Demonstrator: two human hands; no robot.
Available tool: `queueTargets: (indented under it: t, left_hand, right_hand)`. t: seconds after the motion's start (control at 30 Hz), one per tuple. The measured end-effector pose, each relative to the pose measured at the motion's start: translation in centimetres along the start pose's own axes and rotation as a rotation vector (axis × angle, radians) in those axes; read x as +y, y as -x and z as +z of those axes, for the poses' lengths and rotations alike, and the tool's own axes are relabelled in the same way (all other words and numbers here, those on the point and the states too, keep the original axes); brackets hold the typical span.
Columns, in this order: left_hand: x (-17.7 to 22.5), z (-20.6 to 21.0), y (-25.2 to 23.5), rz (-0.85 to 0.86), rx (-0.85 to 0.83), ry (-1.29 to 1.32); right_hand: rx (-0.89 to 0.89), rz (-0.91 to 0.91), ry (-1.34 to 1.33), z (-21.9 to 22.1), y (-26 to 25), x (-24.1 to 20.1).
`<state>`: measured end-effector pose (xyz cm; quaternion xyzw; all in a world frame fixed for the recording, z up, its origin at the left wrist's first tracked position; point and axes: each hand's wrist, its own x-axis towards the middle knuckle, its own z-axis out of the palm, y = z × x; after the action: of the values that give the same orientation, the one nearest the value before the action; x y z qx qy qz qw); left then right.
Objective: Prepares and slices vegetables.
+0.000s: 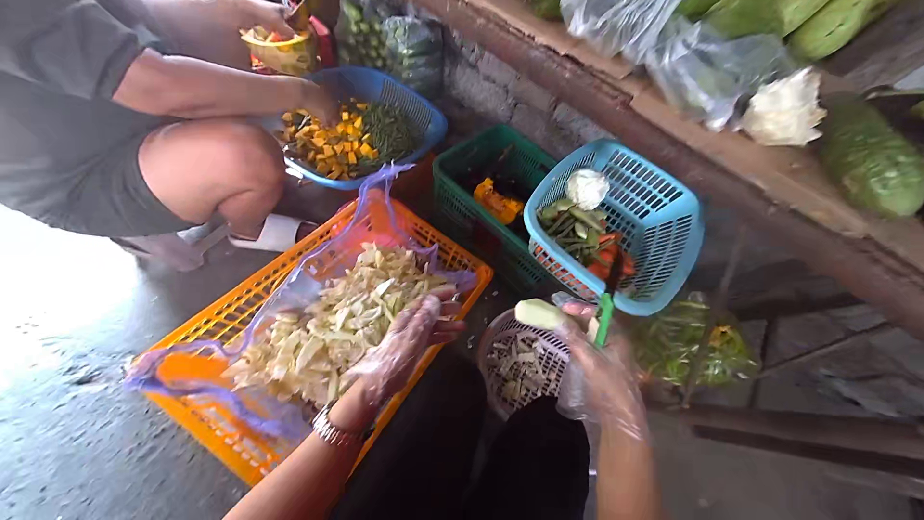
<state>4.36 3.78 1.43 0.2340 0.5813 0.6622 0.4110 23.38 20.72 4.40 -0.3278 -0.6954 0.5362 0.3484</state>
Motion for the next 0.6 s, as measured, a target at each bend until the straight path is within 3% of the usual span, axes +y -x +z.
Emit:
queueTargets:
  t: [0.13,0.2,0.4,0.47,0.53,0.6]
  left_hand:
    - [0.3,2.7,0.4,0.003,-0.303,-0.031]
    - [-0.2,3.4,0.6,0.036,-0.357,-0.03]
    - [-1.3,4.4,1.7,-0.095,-0.199,0.101]
    - [-1.5,4.2,1.6,-0.082,-0.103,0.18]
    - [-1.5,3.3,1.3,-0.01,-0.073,0.259]
    - [-1.5,2.8,1.2,0.03,-0.065,0.306]
  right_hand:
    - [-0.095,0.035,0.117,1.3,3.6,-0.5]
    - [-0.107,0.014,0.102,1.4,4.4,0.0]
    - [-0.044,-0.096,0.084,3.9,7.1,1.4]
    - [-0.01,-0.124,0.045,4.3,7.8,1.8]
    - [0.015,-0.038,-0.036,4.2,8.5,1.9]
    - [-0.073,0.01,-0.116,4.2,9.6,1.9]
